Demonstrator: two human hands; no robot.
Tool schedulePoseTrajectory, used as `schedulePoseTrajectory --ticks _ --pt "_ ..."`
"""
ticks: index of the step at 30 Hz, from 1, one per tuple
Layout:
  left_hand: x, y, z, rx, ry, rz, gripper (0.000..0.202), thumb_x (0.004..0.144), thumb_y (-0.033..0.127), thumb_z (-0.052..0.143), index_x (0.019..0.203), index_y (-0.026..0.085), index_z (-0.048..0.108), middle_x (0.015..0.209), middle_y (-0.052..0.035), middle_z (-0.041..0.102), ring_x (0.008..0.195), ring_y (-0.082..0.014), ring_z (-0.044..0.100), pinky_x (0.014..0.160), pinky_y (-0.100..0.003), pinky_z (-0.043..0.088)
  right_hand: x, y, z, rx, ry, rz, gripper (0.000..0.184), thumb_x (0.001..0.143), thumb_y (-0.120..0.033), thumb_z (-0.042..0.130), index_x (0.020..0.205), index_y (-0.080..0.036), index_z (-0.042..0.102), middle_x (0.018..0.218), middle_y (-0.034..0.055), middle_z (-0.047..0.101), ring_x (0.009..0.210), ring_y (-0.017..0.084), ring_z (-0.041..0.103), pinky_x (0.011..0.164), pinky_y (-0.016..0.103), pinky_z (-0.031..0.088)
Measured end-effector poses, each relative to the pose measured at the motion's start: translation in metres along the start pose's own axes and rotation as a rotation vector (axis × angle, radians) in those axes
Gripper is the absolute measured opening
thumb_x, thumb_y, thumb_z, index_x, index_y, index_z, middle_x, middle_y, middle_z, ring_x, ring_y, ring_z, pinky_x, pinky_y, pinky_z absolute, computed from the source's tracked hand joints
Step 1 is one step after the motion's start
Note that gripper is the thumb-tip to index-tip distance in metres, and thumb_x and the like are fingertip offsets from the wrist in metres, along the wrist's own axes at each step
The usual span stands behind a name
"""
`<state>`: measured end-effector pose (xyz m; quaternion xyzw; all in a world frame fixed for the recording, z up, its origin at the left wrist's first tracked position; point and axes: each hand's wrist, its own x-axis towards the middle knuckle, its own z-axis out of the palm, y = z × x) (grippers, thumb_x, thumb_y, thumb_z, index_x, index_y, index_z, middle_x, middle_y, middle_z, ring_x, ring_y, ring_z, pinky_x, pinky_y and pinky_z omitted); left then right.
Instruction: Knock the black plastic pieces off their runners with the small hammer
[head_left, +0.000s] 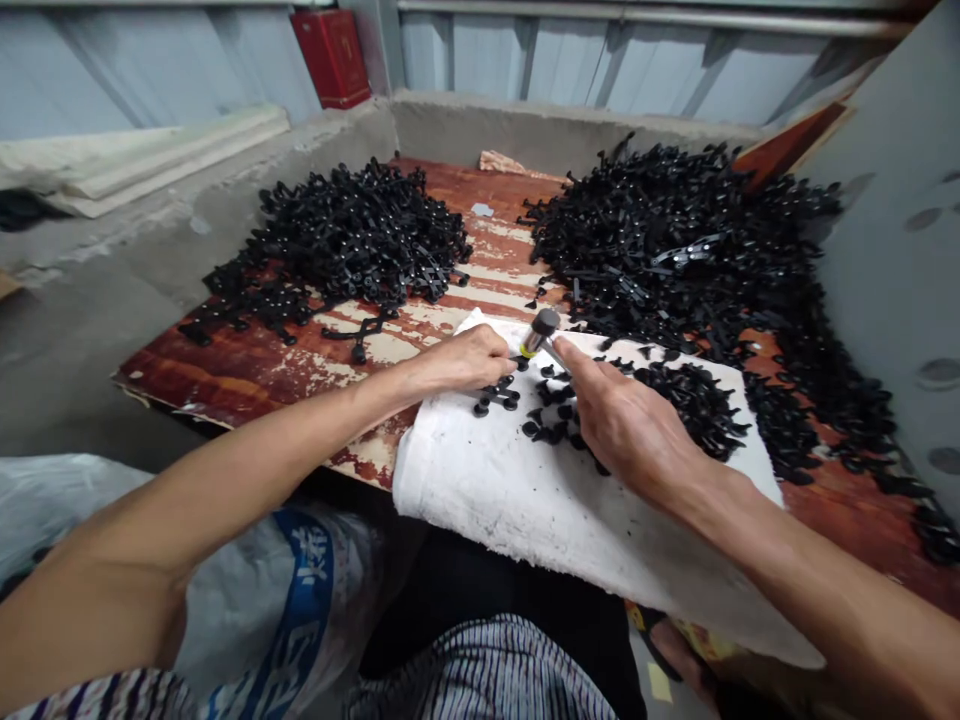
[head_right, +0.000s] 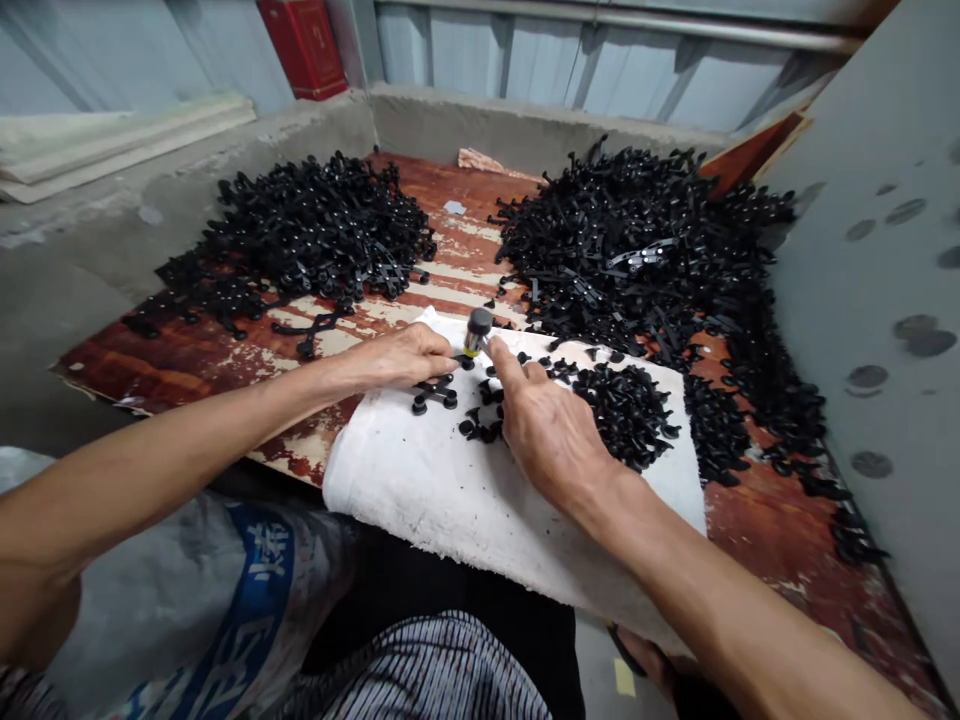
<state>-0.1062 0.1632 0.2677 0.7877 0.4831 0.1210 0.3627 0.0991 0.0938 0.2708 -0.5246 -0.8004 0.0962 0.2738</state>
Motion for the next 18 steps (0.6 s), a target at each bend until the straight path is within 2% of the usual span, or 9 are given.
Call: schedulePoseTrajectory --ticks 2,4,6,9,11,13,16,18 --pt "-0.001 -0.001 -0.002 0.007 0.003 0.012 0.030 0.075 0.020 0.053 0.048 0.018 0.040 0.049 0.0046 0.035 0.047 -0.0083 0.031 0.049 -0.027 0.019 0.006 -0.002 -0.005 0.003 -0.053 0.013 0.044 0.086 -0.022 0.043 0.126 -0.017 0.060 0.059 0.0015 0.057 0.046 0.014 0.045 0.045 0.026 0.037" --pt "-0.004 0.003 -0.004 -0.008 -0.026 0.048 0.029 0.076 0.021 0.053 0.050 0.018 0.042 0.050 0.0046 0.037 0.048 -0.0080 0.032 0.049 -0.026 0.019 0.012 -0.005 -0.011 0.055 -0.032 0.071 0.040 0.088 -0.025 0.042 0.122 -0.016 0.061 0.054 -0.0020 0.050 0.042 0.011 0.040 0.042 0.024 0.032" --pt "-0.009 0.012 -0.005 -0.034 -0.077 0.121 0.028 0.077 0.021 0.052 0.051 0.017 0.044 0.051 0.0045 0.038 0.048 -0.0077 0.032 0.049 -0.026 0.020 0.018 -0.010 -0.014 0.224 -0.049 0.166 0.034 0.088 -0.030 0.046 0.114 -0.014 0.062 0.053 -0.0044 0.045 0.040 0.009 0.037 0.039 0.022 0.029" --pt "-0.021 0.028 -0.004 -0.058 -0.168 0.248 0.022 0.078 0.019 0.050 0.056 0.016 0.049 0.053 0.0046 0.040 0.049 -0.0076 0.032 0.050 -0.025 0.022 0.019 -0.018 -0.010 0.576 -0.231 0.347 0.024 0.083 -0.038 0.057 0.092 -0.016 0.059 0.048 -0.0070 0.043 0.036 0.008 0.036 0.033 0.020 0.027" --pt "-0.031 0.033 -0.002 -0.035 -0.195 0.281 0.021 0.081 0.021 0.049 0.061 0.017 0.053 0.054 0.0043 0.042 0.050 -0.0083 0.033 0.052 -0.025 0.024 0.014 -0.022 -0.006 0.760 -0.293 0.454 0.022 0.079 -0.039 0.062 0.082 -0.019 0.053 0.046 -0.0081 0.044 0.033 0.007 0.034 0.030 0.019 0.026" --pt "-0.042 0.035 -0.001 0.029 -0.082 0.245 0.020 0.084 0.030 0.051 0.070 0.017 0.058 0.061 0.0026 0.048 0.056 -0.0107 0.040 0.055 -0.025 0.028 0.006 -0.025 -0.003 0.883 -0.248 0.521 0.022 0.077 -0.036 0.064 0.078 -0.021 0.049 0.045 -0.0094 0.043 0.032 0.006 0.033 0.029 0.018 0.027" --pt "-0.060 0.033 0.000 0.131 0.230 0.106 0.028 0.084 0.045 0.053 0.090 0.018 0.059 0.080 -0.0021 0.059 0.072 -0.0159 0.050 0.064 -0.027 0.034 -0.005 -0.029 -0.003 0.969 -0.107 0.581 0.023 0.074 -0.032 0.066 0.079 -0.022 0.047 0.045 -0.0109 0.041 0.033 0.006 0.035 0.028 0.016 0.026" --pt "-0.071 0.033 0.001 0.166 0.297 -0.012 0.031 0.087 0.047 0.048 0.094 0.018 0.057 0.081 -0.0028 0.059 0.072 -0.0171 0.051 0.065 -0.028 0.034 -0.011 -0.030 -0.004 0.977 -0.037 0.606 0.023 0.073 -0.031 0.067 0.079 -0.022 0.046 0.046 -0.0112 0.041 0.032 0.006 0.035 0.028 0.016 0.027"
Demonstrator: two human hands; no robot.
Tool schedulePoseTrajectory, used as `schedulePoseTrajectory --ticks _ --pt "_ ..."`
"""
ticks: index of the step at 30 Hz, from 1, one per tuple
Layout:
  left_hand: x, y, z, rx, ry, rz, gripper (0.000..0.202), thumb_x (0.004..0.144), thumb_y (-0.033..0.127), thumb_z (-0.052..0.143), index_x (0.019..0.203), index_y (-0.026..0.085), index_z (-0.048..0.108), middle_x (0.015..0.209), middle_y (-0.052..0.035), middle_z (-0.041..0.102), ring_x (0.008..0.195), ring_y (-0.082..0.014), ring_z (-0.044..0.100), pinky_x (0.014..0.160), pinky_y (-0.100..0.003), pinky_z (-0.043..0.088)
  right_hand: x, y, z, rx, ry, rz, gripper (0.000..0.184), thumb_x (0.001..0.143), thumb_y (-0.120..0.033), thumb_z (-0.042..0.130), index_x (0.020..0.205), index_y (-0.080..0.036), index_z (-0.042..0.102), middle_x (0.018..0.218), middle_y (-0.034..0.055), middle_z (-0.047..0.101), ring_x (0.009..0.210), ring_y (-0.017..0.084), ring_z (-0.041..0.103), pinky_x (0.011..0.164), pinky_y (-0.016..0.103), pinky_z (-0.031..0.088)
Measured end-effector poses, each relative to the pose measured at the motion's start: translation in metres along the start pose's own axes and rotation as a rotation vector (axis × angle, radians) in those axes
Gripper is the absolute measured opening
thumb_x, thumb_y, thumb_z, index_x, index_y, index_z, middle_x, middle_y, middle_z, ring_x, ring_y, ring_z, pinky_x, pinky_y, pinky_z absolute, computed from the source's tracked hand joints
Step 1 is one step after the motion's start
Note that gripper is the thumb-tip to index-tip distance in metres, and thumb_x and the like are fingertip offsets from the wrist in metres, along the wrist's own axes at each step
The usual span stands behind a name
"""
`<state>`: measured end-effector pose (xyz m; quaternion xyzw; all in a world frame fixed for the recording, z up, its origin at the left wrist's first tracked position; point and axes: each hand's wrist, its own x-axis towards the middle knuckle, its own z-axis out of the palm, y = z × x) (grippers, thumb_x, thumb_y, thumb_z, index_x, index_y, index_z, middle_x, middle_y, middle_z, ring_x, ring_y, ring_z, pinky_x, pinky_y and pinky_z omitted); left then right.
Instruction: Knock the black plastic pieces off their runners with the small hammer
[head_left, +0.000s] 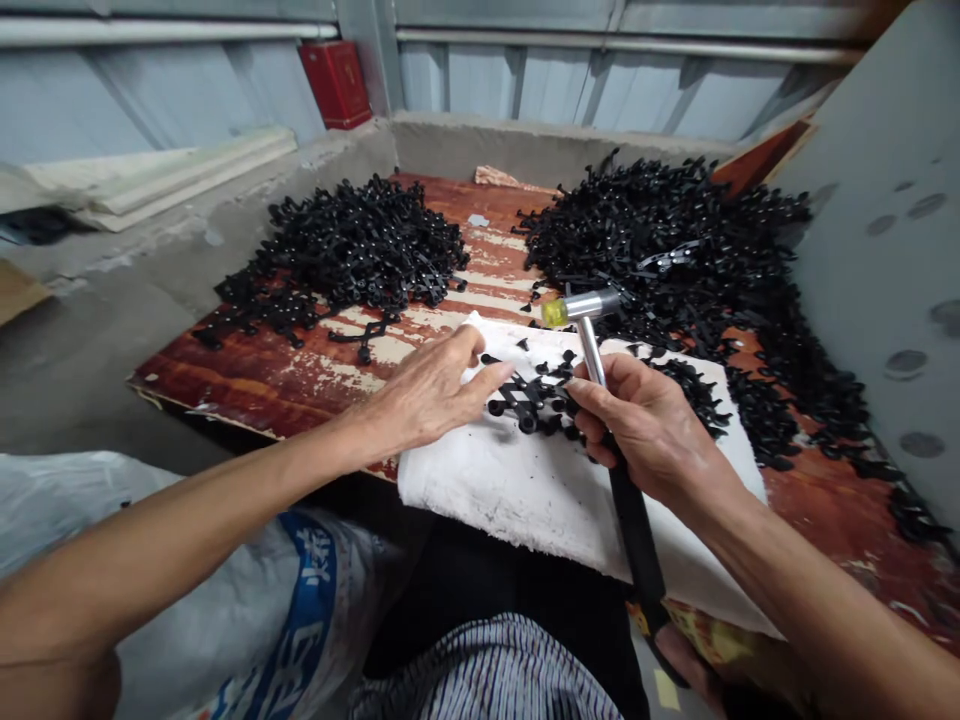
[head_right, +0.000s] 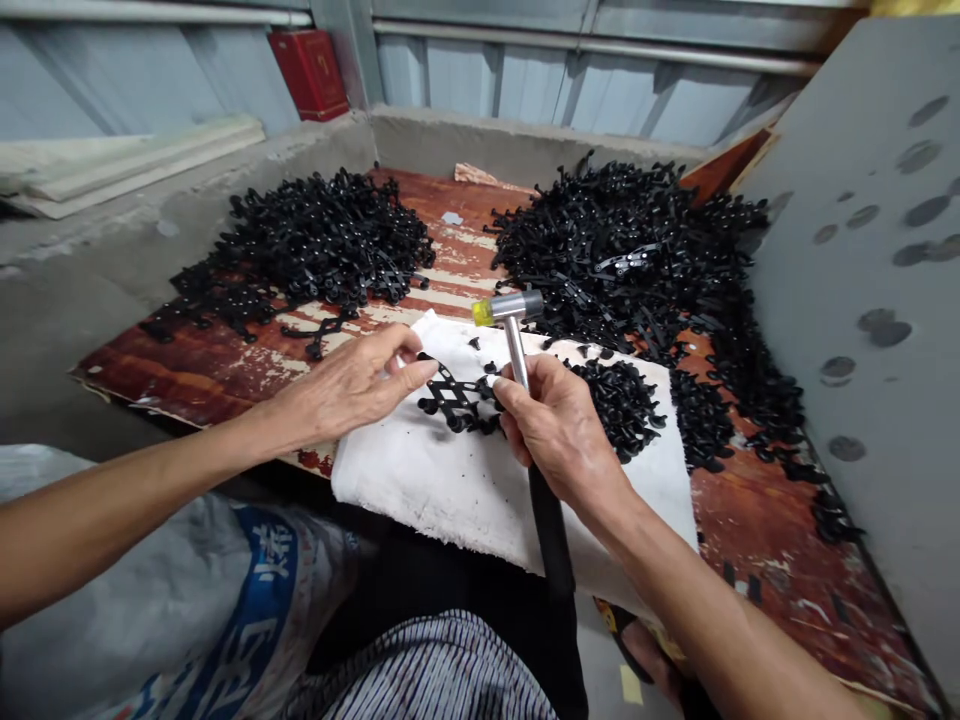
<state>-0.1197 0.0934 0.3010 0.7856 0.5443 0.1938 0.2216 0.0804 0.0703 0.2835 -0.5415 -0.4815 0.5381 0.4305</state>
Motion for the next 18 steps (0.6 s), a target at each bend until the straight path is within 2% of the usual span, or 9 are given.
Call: schedulePoseTrajectory --ticks 3,7,12,15,18 --pt "-0.012 0.004 0.001 0.015 -0.097 -0.082 0.034 0.092 0.046 0.036 0.082 0.019 0.054 0.069 -0.0002 0.054 0.063 -0.0155 0.048 0.060 -0.028 0.032 -0.007 0.004 0.003 0.019 0.036 -0.005 0.023 0.072 -0.033 0.066 0.079 -0.022 0.047 0.046 -0.0107 0.043 0.032 0.006 0.035 0.027 0.017 0.027" --pt "-0.011 0.013 0.011 -0.033 -0.159 -0.023 0.033 0.091 0.041 0.039 0.066 0.020 0.043 0.060 0.0027 0.044 0.057 -0.0121 0.042 0.055 -0.026 0.029 -0.013 0.013 0.011 0.039 0.021 0.012 0.027 0.071 -0.037 0.066 0.080 -0.022 0.046 0.047 -0.0100 0.044 0.033 0.007 0.036 0.027 0.017 0.026" --pt "0.010 0.012 0.020 -0.259 -0.290 -0.033 0.020 0.083 0.022 0.047 0.064 0.017 0.048 0.058 0.0035 0.049 0.051 -0.0085 0.041 0.050 -0.023 0.028 -0.016 0.015 0.004 -0.091 -0.031 0.017 0.030 0.075 -0.045 0.065 0.085 -0.021 0.051 0.045 -0.0091 0.044 0.032 0.007 0.035 0.029 0.018 0.026" --pt "0.027 0.002 0.018 -0.283 -0.325 -0.018 0.020 0.082 0.023 0.050 0.063 0.016 0.053 0.054 0.0035 0.049 0.046 -0.0076 0.040 0.045 -0.022 0.026 -0.015 0.011 -0.012 -0.185 0.035 -0.056 0.031 0.077 -0.045 0.064 0.090 -0.019 0.055 0.047 -0.0089 0.042 0.034 0.007 0.035 0.031 0.019 0.028" --pt "0.045 -0.006 0.014 -0.263 -0.339 0.065 0.023 0.081 0.024 0.052 0.060 0.016 0.053 0.050 0.0039 0.046 0.044 -0.0067 0.038 0.044 -0.022 0.026 -0.014 0.008 -0.026 -0.203 0.096 -0.083 0.030 0.077 -0.044 0.063 0.092 -0.019 0.055 0.048 -0.0090 0.041 0.035 0.007 0.034 0.031 0.019 0.028"
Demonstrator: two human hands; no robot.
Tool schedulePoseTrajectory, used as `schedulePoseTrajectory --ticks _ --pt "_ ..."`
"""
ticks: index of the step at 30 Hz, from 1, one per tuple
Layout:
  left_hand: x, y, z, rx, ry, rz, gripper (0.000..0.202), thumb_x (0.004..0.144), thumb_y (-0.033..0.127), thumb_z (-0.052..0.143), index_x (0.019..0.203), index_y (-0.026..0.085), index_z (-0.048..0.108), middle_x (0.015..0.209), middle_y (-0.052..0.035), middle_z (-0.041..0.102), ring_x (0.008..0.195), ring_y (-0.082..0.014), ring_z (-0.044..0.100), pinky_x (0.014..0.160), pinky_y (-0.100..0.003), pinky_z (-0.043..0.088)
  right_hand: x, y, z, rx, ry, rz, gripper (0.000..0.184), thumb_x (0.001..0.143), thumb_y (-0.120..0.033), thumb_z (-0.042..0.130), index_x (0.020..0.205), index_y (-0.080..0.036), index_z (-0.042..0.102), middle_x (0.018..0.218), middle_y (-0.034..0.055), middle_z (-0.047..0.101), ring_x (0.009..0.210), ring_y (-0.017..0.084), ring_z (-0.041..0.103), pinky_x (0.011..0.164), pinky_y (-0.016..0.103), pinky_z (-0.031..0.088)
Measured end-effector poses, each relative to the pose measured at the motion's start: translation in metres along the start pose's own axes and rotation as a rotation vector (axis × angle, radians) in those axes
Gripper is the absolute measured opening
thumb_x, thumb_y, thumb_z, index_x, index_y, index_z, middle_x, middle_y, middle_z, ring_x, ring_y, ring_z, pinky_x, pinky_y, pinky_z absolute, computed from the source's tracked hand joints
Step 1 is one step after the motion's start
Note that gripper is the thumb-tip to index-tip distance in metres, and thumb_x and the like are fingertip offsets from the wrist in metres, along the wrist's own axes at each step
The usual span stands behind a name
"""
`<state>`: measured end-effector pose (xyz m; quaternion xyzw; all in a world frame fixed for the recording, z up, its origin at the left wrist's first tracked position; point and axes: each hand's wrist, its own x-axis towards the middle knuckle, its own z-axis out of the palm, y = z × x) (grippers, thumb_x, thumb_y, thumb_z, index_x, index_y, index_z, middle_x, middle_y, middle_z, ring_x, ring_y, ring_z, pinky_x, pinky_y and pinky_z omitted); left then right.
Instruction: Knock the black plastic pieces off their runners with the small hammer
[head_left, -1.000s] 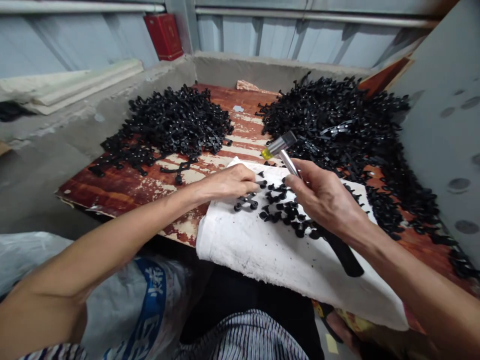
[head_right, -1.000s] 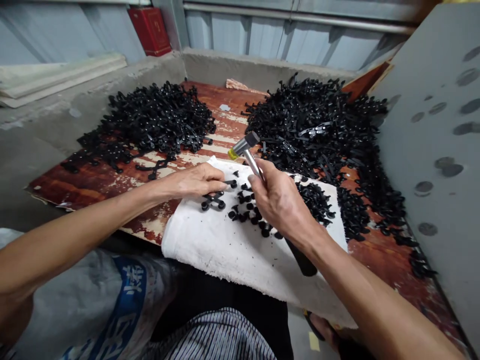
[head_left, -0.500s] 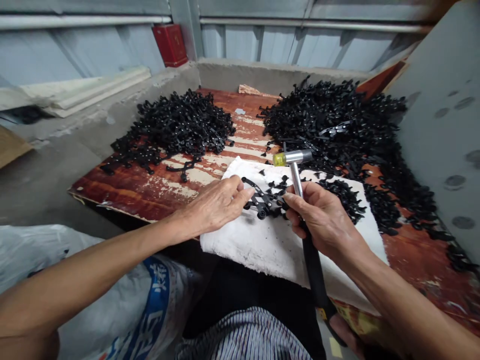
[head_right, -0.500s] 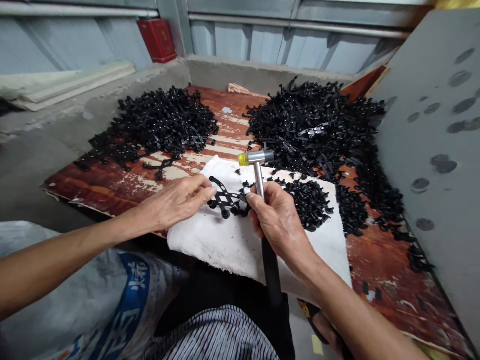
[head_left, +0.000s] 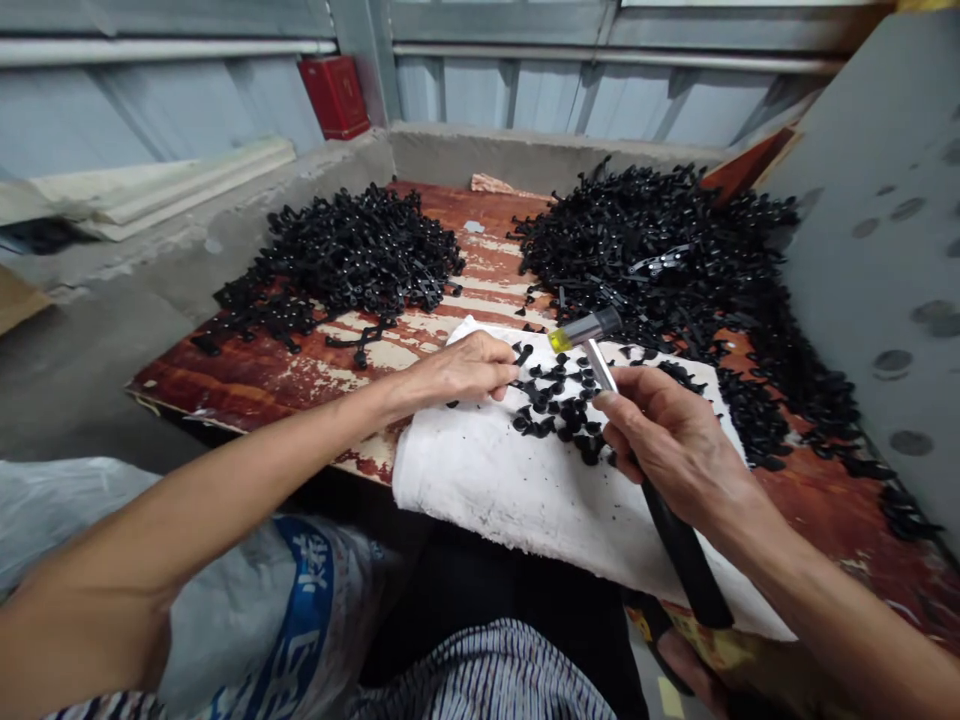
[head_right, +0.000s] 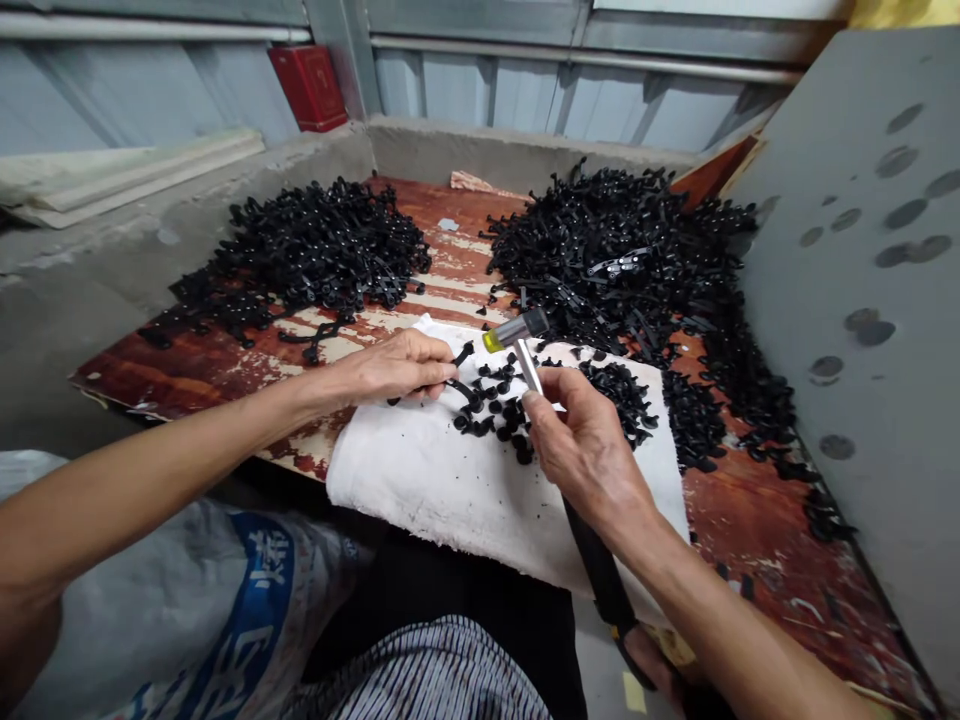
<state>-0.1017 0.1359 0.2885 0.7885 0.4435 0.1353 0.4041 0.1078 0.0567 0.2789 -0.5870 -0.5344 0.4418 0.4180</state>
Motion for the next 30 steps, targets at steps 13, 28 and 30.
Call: schedulePoseTrajectory --ticks 13,28,30 --pt "0.030 -0.003 -0.006 0.083 -0.181 0.134 0.028 0.079 0.016 0.049 0.051 0.016 0.048 0.043 0.0040 0.040 0.041 -0.0062 0.034 0.043 -0.021 0.024 -0.004 0.019 -0.017 0.085 0.026 0.039 0.031 0.076 -0.045 0.065 0.091 -0.019 0.053 0.053 -0.0083 0.041 0.038 0.007 0.034 0.030 0.018 0.030" --pt "0.036 -0.013 -0.001 0.017 -0.192 0.072 0.027 0.081 0.020 0.050 0.054 0.016 0.048 0.045 0.0035 0.042 0.041 -0.0056 0.034 0.041 -0.021 0.024 -0.003 0.020 -0.016 0.066 0.040 0.065 0.034 0.074 -0.044 0.064 0.093 -0.018 0.056 0.050 -0.0081 0.040 0.038 0.008 0.033 0.030 0.018 0.029" --pt "0.036 -0.013 -0.001 0.022 -0.194 0.078 0.027 0.080 0.020 0.050 0.054 0.016 0.048 0.045 0.0040 0.041 0.041 -0.0057 0.033 0.042 -0.021 0.023 -0.003 0.021 -0.016 0.059 0.033 0.056 0.034 0.075 -0.045 0.064 0.094 -0.018 0.056 0.051 -0.0081 0.040 0.038 0.008 0.033 0.030 0.019 0.029"
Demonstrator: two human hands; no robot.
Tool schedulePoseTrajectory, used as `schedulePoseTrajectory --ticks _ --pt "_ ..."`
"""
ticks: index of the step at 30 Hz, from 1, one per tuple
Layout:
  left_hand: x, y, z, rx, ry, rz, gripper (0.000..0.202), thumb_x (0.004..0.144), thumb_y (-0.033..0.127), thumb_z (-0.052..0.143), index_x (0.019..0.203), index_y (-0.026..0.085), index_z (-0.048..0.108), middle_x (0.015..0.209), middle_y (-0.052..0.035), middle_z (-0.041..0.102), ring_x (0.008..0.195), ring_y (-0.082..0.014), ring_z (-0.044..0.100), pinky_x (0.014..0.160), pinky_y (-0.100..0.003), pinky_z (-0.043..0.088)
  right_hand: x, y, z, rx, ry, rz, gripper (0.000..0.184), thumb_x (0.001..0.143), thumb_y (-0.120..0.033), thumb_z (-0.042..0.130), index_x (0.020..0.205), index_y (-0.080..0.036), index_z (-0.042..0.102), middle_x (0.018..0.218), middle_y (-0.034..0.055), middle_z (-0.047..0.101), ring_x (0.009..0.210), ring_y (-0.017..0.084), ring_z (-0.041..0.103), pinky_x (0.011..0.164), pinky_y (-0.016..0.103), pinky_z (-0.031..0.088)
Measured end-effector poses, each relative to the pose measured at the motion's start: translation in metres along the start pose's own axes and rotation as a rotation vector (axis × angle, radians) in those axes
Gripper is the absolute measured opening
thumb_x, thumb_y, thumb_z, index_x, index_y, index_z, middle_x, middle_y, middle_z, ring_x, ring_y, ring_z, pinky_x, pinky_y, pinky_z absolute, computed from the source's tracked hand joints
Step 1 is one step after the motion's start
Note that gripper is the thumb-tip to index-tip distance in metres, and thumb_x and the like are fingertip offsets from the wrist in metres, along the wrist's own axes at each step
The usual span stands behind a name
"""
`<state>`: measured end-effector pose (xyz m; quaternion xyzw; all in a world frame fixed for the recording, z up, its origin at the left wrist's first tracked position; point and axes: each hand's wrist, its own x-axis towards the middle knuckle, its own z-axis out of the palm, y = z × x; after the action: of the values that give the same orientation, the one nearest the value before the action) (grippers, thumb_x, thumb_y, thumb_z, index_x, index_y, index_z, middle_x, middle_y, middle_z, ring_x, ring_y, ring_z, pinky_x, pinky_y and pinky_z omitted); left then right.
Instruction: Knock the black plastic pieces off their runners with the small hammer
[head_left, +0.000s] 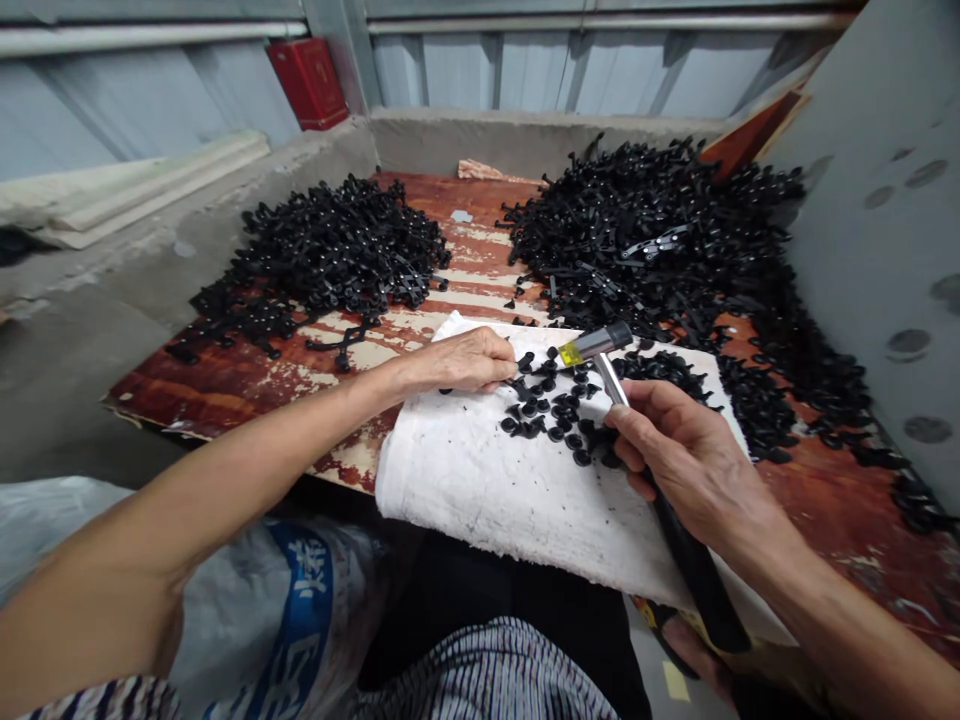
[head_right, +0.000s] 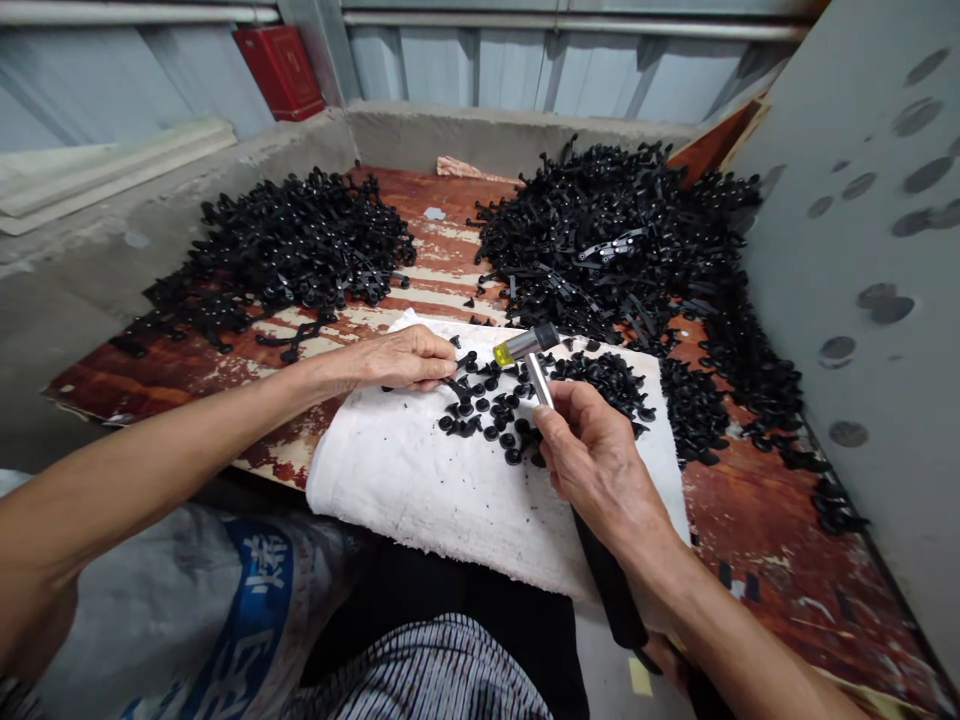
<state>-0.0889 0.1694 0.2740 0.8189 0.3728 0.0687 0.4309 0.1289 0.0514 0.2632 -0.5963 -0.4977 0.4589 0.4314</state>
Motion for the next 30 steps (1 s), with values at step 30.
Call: schedulePoseTrajectory --ticks 30 --pt "0.002 0.009 0.001 0.079 0.013 -0.097 0.030 0.078 0.017 0.048 0.051 0.018 0.037 0.048 0.0046 0.036 0.044 -0.0069 0.030 0.045 -0.024 0.020 0.027 -0.021 0.006 -0.831 -0.001 -0.665 0.045 0.084 -0.013 0.043 0.124 -0.023 0.063 0.073 0.0032 0.052 0.054 0.015 0.044 0.057 0.030 0.041"
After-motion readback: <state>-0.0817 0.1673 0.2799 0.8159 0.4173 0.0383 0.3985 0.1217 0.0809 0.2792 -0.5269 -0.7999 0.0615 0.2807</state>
